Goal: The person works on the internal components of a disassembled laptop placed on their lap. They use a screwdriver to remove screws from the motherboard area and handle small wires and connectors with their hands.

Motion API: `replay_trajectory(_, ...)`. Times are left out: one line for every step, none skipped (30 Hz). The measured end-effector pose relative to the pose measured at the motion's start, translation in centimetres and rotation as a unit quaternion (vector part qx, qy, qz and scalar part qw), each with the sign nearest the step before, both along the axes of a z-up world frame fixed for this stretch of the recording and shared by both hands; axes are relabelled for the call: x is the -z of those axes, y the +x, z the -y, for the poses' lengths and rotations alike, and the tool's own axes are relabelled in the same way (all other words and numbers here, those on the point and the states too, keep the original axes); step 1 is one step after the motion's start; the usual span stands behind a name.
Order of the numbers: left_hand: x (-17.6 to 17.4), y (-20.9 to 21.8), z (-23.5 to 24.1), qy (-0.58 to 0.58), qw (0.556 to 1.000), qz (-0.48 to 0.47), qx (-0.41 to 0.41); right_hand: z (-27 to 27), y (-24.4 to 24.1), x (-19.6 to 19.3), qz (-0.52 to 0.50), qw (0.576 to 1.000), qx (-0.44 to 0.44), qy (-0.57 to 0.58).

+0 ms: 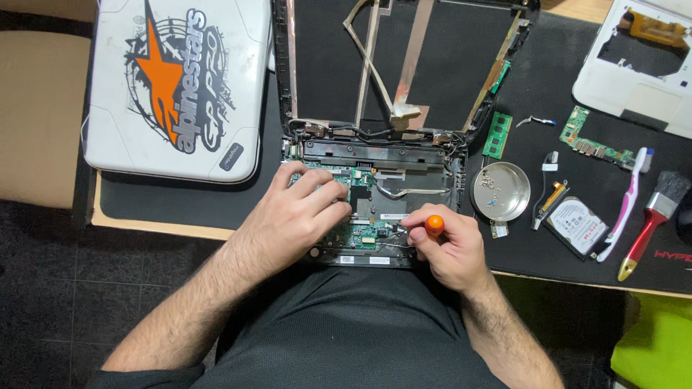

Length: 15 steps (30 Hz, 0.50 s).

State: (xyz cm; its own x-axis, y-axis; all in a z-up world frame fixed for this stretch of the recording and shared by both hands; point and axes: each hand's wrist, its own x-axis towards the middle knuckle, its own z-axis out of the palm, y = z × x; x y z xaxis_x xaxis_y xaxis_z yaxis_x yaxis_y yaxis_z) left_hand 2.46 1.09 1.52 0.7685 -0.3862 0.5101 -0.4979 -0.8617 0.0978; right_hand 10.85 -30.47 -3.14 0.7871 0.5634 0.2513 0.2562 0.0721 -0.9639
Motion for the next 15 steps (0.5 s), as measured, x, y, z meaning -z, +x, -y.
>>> replay_trajectory(0.0,0.0,0.1,0.0,1.0,-0.001,0.0,-0.1,0.0,-0.1,-0.001,1.0,0.0,0.0)
replay_trajectory(-0.1,0.1,0.2,-0.016,1.0,0.007,0.001,-0.2,0.0,-0.3,-0.001,1.0,-0.001,0.0)
replay_trajectory(-0.2,0.2,0.2,-0.033,0.999,0.016,0.001,-0.3,0.0,-0.5,-0.001,1.0,-0.001,-0.001)
replay_trajectory(-0.1,0.2,0.3,-0.033,0.999,0.016,0.001,-0.2,-0.1,-0.4,-0.001,1.0,-0.001,-0.001)
replay_trajectory(-0.1,0.1,0.5,-0.042,0.999,0.016,0.005,-0.2,-0.1,-0.3,0.003,1.0,-0.002,0.0)
replay_trajectory(-0.1,0.1,0.6,-0.052,0.999,0.015,0.009,-0.2,-0.2,-0.2,0.006,1.0,-0.003,0.0)
replay_trajectory(0.2,0.0,0.7,-0.052,0.999,0.015,0.009,-0.1,-0.2,-0.1,0.006,1.0,-0.003,0.0)
replay_trajectory(0.5,0.0,0.9,-0.059,0.998,0.016,0.011,-0.1,-0.2,-0.1,0.005,1.0,-0.004,0.001)
replay_trajectory(0.9,-0.1,1.0,-0.067,0.998,0.018,0.013,0.0,-0.2,0.0,0.003,1.0,-0.005,0.002)
replay_trajectory(1.0,-0.1,1.0,-0.067,0.997,0.017,0.013,0.0,-0.1,0.0,0.003,1.0,-0.004,0.002)
replay_trajectory(1.1,-0.1,1.0,-0.071,0.997,0.019,0.017,0.0,-0.1,0.0,0.005,1.0,-0.007,0.001)
replay_trajectory(1.2,-0.2,1.0,-0.075,0.997,0.021,0.02,0.0,0.0,0.1,0.008,1.0,-0.009,0.0)
replay_trajectory(0.9,-0.3,0.9,-0.075,0.997,0.02,0.02,-0.1,0.0,-0.1,0.007,1.0,-0.009,0.0)
replay_trajectory(0.7,-0.5,0.8,-0.082,0.996,0.015,0.025,-0.1,0.0,-0.2,0.01,1.0,-0.008,-0.001)
replay_trajectory(0.5,-0.6,0.7,-0.089,0.995,0.009,0.03,-0.2,0.0,-0.3,0.013,1.0,-0.008,-0.001)
